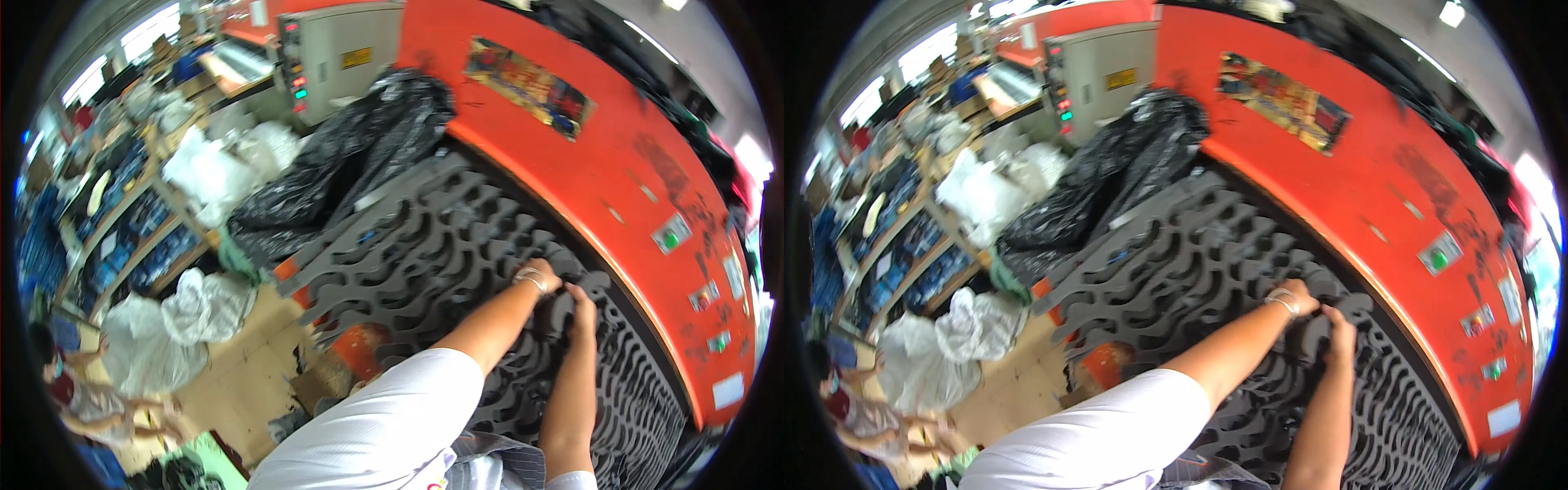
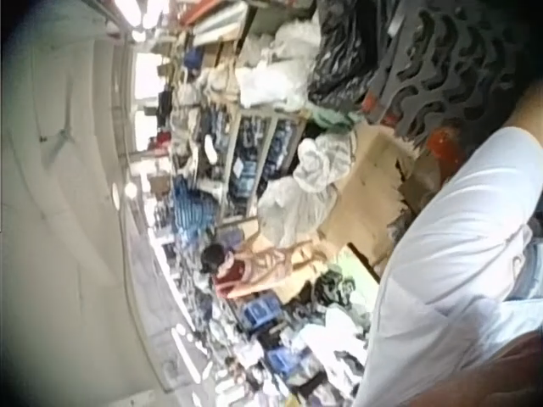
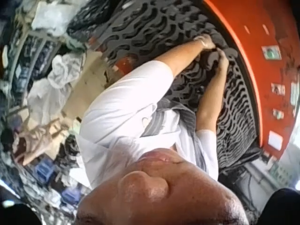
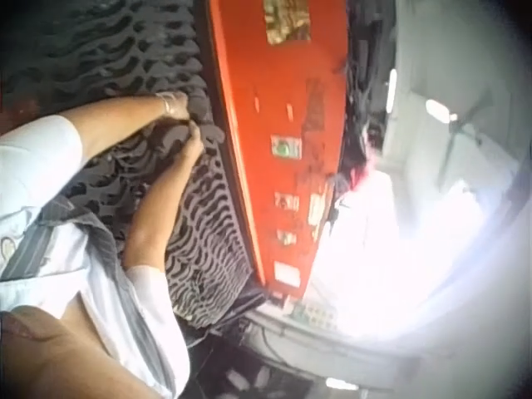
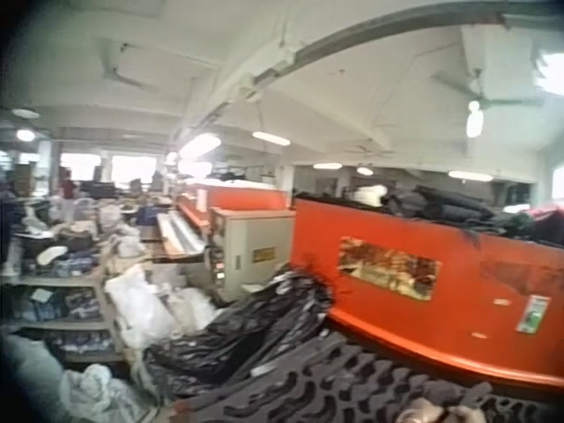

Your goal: Cutting shoe components from a sheet of foam using a hydraulic press and metal dies.

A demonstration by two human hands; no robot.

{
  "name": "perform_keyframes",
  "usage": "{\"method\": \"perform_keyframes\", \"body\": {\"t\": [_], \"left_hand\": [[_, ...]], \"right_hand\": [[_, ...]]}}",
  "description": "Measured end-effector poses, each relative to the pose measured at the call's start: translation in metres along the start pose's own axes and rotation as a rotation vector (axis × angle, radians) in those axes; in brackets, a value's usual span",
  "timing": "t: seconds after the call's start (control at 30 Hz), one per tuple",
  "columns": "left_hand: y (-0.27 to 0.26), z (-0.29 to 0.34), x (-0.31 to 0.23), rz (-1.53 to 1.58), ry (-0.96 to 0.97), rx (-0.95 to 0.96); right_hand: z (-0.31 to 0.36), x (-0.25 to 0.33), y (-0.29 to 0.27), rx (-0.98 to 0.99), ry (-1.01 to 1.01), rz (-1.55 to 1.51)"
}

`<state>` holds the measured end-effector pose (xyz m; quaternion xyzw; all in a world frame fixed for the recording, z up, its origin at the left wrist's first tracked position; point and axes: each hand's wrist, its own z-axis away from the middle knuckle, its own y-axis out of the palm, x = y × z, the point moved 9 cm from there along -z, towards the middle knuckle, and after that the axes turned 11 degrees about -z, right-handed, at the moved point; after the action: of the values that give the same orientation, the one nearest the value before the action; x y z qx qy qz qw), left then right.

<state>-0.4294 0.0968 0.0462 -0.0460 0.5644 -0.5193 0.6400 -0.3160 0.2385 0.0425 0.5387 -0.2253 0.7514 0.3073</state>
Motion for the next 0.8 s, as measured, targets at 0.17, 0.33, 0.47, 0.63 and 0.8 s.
{"method": "perform_keyframes", "body": {"t": [0.17,0.33,0.47,0.63,0.8], "left_hand": [[-0.045,0.05,0.028,0.503,0.3,-0.594],[-0.036,0.14,0.005,0.82,0.983,-0.283],[0.021,0.229,0.021,0.024,1.059,-0.31],[-0.001,0.23,0.073,0.448,0.923,-0.471],[-0.024,0.222,0.082,0.729,0.838,-0.298]], "right_hand": [[-0.026,-0.012,0.042,0.341,0.179,0.036],[-0.01,-0.011,0.085,0.648,0.422,0.034],[-0.009,-0.005,0.083,0.443,0.358,0.318],[-0.011,0.003,0.08,0.381,0.207,0.384],[-0.044,-0.001,0.042,0.318,-0.105,0.319]]}}
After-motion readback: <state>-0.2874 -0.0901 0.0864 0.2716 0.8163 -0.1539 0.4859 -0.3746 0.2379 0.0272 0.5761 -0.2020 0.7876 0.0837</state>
